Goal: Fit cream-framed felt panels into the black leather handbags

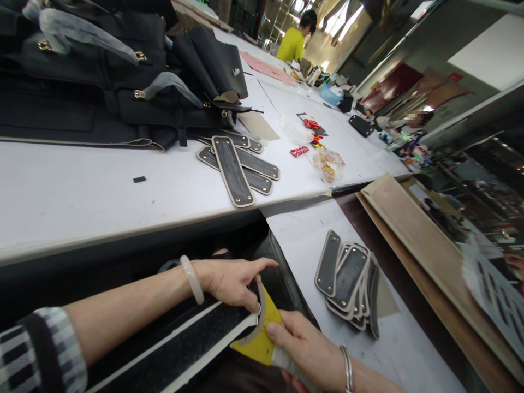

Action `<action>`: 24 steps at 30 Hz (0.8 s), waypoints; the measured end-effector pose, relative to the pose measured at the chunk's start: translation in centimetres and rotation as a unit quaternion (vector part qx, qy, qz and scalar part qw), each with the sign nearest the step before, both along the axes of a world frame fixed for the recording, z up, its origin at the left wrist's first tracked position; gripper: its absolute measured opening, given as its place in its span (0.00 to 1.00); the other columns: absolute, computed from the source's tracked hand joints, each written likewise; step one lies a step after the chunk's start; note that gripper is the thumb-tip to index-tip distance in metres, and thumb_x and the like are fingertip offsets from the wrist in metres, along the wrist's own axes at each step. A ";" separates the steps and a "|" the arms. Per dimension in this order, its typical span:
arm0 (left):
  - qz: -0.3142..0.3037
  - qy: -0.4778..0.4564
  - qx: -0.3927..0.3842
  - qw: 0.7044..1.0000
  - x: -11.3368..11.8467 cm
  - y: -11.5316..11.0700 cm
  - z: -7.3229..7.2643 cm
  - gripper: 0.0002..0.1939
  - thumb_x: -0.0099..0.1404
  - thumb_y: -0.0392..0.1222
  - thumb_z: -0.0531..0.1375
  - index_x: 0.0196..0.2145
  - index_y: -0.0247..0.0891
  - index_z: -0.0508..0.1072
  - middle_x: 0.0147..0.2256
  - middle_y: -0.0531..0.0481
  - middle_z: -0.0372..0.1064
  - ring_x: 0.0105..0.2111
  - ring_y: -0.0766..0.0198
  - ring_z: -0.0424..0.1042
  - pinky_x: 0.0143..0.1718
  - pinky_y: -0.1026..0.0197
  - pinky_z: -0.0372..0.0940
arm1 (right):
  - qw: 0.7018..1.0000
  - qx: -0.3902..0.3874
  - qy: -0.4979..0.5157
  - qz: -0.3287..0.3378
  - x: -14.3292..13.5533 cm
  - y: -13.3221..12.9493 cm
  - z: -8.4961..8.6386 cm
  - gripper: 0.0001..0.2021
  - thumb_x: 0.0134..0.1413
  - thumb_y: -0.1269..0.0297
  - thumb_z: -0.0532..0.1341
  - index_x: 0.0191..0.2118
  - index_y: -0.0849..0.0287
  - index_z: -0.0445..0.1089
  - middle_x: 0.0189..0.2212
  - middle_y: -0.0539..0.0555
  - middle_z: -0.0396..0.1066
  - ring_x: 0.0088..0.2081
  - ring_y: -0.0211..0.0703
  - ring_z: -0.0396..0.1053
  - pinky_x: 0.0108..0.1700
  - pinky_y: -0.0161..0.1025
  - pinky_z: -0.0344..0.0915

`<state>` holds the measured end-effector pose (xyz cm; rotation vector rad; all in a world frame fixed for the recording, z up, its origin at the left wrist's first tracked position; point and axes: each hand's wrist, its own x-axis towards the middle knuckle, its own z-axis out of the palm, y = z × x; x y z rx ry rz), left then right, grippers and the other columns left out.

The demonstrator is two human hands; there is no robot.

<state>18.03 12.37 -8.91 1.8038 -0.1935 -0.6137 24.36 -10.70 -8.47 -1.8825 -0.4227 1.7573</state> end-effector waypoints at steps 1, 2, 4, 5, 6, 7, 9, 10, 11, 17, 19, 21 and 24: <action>0.000 0.000 0.001 1.000 0.0 0.0 0.0 0.47 0.53 0.42 0.62 0.66 0.39 0.45 0.35 0.52 0.71 0.28 0.63 0.67 0.28 0.66 0.63 | 1.000 -0.001 -0.005 -0.002 -0.1 0.0 0.0 0.30 0.54 0.33 0.52 0.40 0.61 0.60 0.15 0.46 0.63 0.10 0.32 0.56 0.10 0.24 0.53; -0.001 0.000 0.003 1.000 0.0 -0.1 0.0 0.47 0.53 0.42 0.62 0.66 0.39 0.45 0.35 0.52 0.71 0.27 0.64 0.67 0.28 0.66 0.62 | 1.000 -0.002 -0.007 -0.002 -0.3 0.0 0.0 0.30 0.53 0.33 0.52 0.40 0.61 0.60 0.15 0.46 0.63 0.10 0.32 0.57 0.10 0.25 0.53; -0.001 -0.001 0.005 1.000 0.0 -0.1 -0.2 0.48 0.52 0.41 0.62 0.66 0.38 0.45 0.35 0.52 0.71 0.27 0.63 0.67 0.27 0.66 0.62 | 1.000 -0.001 -0.009 0.000 -0.4 0.1 -0.1 0.31 0.53 0.33 0.52 0.40 0.61 0.60 0.15 0.45 0.62 0.10 0.32 0.56 0.10 0.25 0.53; -0.001 -0.002 0.004 1.000 0.1 -0.2 -0.5 0.48 0.52 0.41 0.62 0.66 0.39 0.44 0.35 0.52 0.72 0.28 0.63 0.68 0.28 0.66 0.63 | 1.000 0.001 -0.010 0.000 -0.4 0.2 -0.1 0.31 0.53 0.32 0.52 0.39 0.61 0.60 0.15 0.46 0.62 0.10 0.32 0.56 0.10 0.25 0.53; -0.001 -0.003 -0.001 1.000 0.1 -0.3 -0.7 0.48 0.52 0.41 0.62 0.66 0.39 0.44 0.36 0.51 0.72 0.29 0.62 0.69 0.28 0.66 0.63 | 1.000 0.004 -0.009 0.001 -0.4 0.2 -0.1 0.31 0.53 0.32 0.52 0.39 0.61 0.60 0.15 0.46 0.62 0.10 0.32 0.56 0.10 0.25 0.53; 0.000 -0.004 -0.008 1.000 0.1 -0.3 -1.0 0.49 0.51 0.41 0.62 0.66 0.39 0.43 0.37 0.51 0.72 0.31 0.62 0.70 0.29 0.66 0.63 | 1.000 0.008 -0.009 0.000 -0.4 0.2 -0.1 0.30 0.54 0.32 0.52 0.39 0.61 0.60 0.15 0.46 0.62 0.10 0.32 0.57 0.10 0.25 0.53; 0.003 -0.006 -0.028 1.000 0.1 -0.4 -1.5 0.50 0.51 0.40 0.62 0.66 0.40 0.42 0.39 0.50 0.72 0.33 0.61 0.71 0.30 0.66 0.64 | 1.000 0.013 -0.005 0.001 -0.5 0.2 -0.2 0.30 0.54 0.33 0.52 0.39 0.61 0.60 0.15 0.46 0.63 0.11 0.33 0.58 0.11 0.25 0.54; 0.006 -0.005 -0.035 0.999 0.1 -0.4 -1.6 0.50 0.50 0.39 0.62 0.66 0.40 0.42 0.40 0.50 0.72 0.34 0.61 0.71 0.31 0.66 0.65 | 1.000 0.015 -0.003 0.002 -0.5 0.2 -0.2 0.30 0.54 0.33 0.52 0.39 0.61 0.60 0.16 0.46 0.63 0.11 0.33 0.58 0.11 0.25 0.54; 0.008 -0.003 -0.039 0.999 0.2 -0.4 -1.7 0.50 0.50 0.39 0.62 0.66 0.41 0.42 0.41 0.50 0.72 0.35 0.61 0.71 0.31 0.66 0.65 | 1.000 0.016 -0.002 0.001 -0.6 0.2 -0.2 0.30 0.54 0.32 0.52 0.39 0.60 0.60 0.16 0.46 0.63 0.11 0.32 0.58 0.11 0.25 0.54; 0.023 0.022 -0.062 0.998 0.3 -0.6 -1.3 0.50 0.47 0.36 0.61 0.65 0.41 0.44 0.44 0.49 0.69 0.36 0.60 0.70 0.35 0.63 0.65 | 1.000 0.020 0.000 -0.019 -1.3 0.9 -0.5 0.33 0.51 0.29 0.52 0.38 0.60 0.59 0.14 0.46 0.63 0.11 0.32 0.58 0.11 0.25 0.55; 0.043 0.034 -0.092 0.994 0.2 -0.6 -1.3 0.49 0.47 0.36 0.61 0.65 0.39 0.44 0.43 0.49 0.68 0.37 0.60 0.69 0.38 0.61 0.65 | 0.999 0.031 0.013 -0.028 -1.6 1.3 -0.7 0.32 0.51 0.29 0.52 0.38 0.60 0.58 0.14 0.46 0.63 0.09 0.32 0.57 0.11 0.25 0.54; 0.066 0.049 -0.130 0.988 -0.1 -0.4 -1.2 0.50 0.48 0.36 0.60 0.65 0.39 0.41 0.42 0.49 0.69 0.40 0.59 0.69 0.41 0.60 0.64 | 0.998 0.038 0.027 -0.037 -2.1 1.7 -0.9 0.33 0.50 0.29 0.52 0.38 0.60 0.59 0.13 0.46 0.63 0.08 0.32 0.56 0.10 0.25 0.53; 0.093 0.048 -0.139 0.985 -1.1 0.3 -0.6 0.50 0.53 0.37 0.58 0.67 0.39 0.36 0.46 0.48 0.70 0.44 0.58 0.69 0.47 0.58 0.63 | 0.996 0.037 0.036 -0.066 -3.2 2.1 -1.4 0.34 0.47 0.27 0.52 0.36 0.61 0.60 0.11 0.47 0.62 0.08 0.34 0.56 0.09 0.27 0.52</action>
